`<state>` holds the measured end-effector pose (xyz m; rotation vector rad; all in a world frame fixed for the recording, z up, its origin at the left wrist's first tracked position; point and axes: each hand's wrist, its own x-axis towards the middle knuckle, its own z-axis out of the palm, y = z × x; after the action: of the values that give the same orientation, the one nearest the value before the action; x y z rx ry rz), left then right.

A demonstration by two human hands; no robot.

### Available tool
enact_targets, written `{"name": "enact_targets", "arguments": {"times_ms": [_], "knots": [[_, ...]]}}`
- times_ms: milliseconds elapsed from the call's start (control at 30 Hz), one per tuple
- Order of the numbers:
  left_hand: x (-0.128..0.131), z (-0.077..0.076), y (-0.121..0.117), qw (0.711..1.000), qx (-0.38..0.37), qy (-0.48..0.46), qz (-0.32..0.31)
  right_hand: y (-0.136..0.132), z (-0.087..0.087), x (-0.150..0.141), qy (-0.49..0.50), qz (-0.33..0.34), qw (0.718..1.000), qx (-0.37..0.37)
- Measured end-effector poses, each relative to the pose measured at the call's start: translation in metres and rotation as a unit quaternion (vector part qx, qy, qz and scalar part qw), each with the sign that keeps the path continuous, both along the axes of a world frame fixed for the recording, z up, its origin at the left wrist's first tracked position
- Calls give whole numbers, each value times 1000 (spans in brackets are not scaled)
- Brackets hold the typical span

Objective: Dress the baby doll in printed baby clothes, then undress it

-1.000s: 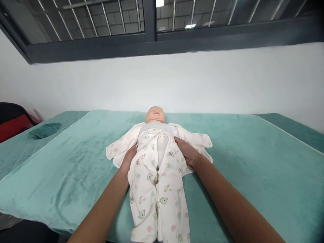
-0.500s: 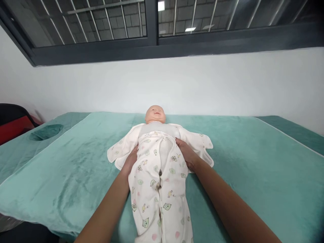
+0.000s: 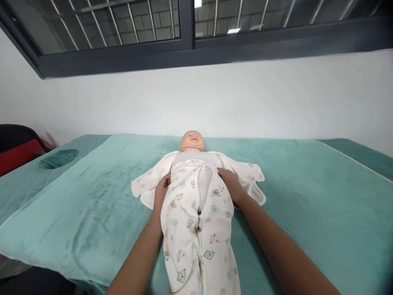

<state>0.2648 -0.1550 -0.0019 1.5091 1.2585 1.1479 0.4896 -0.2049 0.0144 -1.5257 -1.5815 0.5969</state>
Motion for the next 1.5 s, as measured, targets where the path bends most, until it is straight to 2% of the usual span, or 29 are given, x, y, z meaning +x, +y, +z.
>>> {"name": "enact_targets", "arguments": {"times_ms": [133,233,300,367,467,567,733,867,1033,1133,1200,1367,1433,1500], "knots": [[-11,-13,-6,994,94,10,63,-7,6,5,-150,-26,988,0],[-14,-9,4,968,204,119,83,-13,7,11,-224,-45,974,14],[-17,-2,14,946,264,185,45,-14,6,15,-249,-63,964,64],[-20,5,26,932,283,226,-20,-12,3,18,-259,-68,954,133],[-20,15,43,920,266,269,-107,-6,-3,20,-250,-50,947,195],[-17,20,53,916,255,283,-127,1,-7,21,-214,-36,959,182],[-8,23,58,918,237,300,-105,9,-7,18,-157,-59,974,150],[-4,28,62,942,180,276,-69,15,-3,14,-122,-100,981,114],[-3,29,64,974,124,188,-24,22,4,19,-51,-150,987,19],[-3,24,64,988,96,111,-50,32,5,26,-35,-127,991,-15],[-3,21,65,989,90,89,-80,39,4,27,-62,-108,992,-7],[0,17,68,978,141,119,-101,48,7,16,-119,-39,988,95],[2,19,69,973,163,129,-104,49,12,11,-105,-4,989,100],[3,23,70,969,164,151,-104,51,17,7,-95,9,993,68]]}}
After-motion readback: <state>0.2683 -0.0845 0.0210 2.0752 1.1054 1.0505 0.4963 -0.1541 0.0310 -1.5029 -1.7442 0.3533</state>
